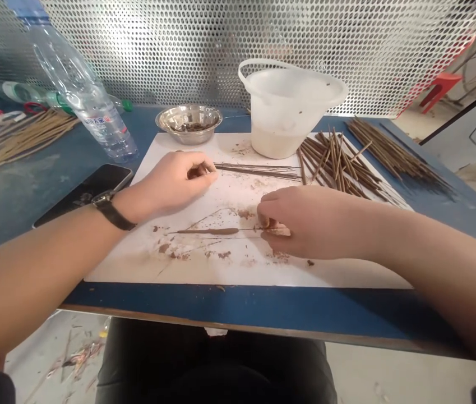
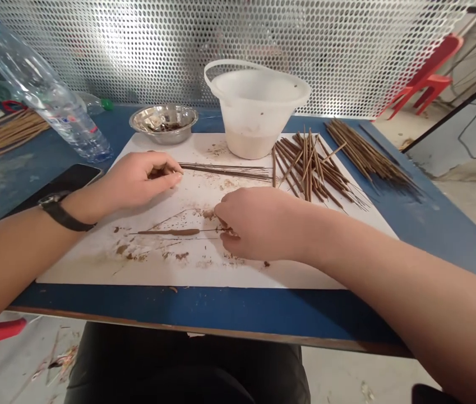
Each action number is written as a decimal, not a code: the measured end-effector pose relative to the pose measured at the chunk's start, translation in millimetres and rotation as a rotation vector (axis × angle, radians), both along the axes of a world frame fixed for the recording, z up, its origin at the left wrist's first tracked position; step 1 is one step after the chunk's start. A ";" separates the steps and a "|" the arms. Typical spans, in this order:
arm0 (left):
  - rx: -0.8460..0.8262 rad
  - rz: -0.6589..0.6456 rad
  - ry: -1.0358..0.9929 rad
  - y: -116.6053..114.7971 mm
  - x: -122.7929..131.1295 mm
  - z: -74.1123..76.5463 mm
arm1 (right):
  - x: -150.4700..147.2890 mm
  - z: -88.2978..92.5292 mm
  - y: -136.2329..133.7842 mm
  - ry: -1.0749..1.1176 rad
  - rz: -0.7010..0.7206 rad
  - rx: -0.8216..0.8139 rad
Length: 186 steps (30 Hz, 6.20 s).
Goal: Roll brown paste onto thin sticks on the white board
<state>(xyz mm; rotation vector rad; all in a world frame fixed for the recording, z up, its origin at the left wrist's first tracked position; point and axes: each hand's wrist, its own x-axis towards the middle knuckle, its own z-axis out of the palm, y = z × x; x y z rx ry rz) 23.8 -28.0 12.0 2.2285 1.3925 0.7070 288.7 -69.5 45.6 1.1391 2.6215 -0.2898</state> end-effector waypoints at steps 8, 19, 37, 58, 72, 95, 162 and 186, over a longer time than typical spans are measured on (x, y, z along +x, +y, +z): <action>-0.084 -0.034 -0.086 11.3 -4.9 -8.2 | 1.3 -9.7 5.6 0.010 0.182 0.082; -0.117 -0.006 -0.090 16.0 -2.8 -8.9 | 8.0 -3.9 3.9 0.212 0.151 0.180; -0.249 -0.358 0.434 29.9 -31.8 24.8 | -34.6 -56.2 -28.7 0.446 0.300 0.145; -0.338 -0.349 0.409 31.7 -30.1 23.4 | -34.9 -53.5 -32.0 0.359 0.299 0.113; -0.330 -0.333 0.325 41.2 -39.0 12.1 | -31.9 -48.3 -25.7 0.359 0.310 0.172; -0.413 -0.269 0.341 27.1 -34.6 21.8 | -34.7 -49.9 -24.4 0.338 0.285 0.183; -0.203 -0.096 0.408 8.8 -17.1 25.4 | -33.4 -48.5 -34.4 0.355 0.202 0.183; -0.197 -0.110 0.363 14.0 -16.1 20.0 | -27.6 -41.4 -25.7 0.376 0.179 0.231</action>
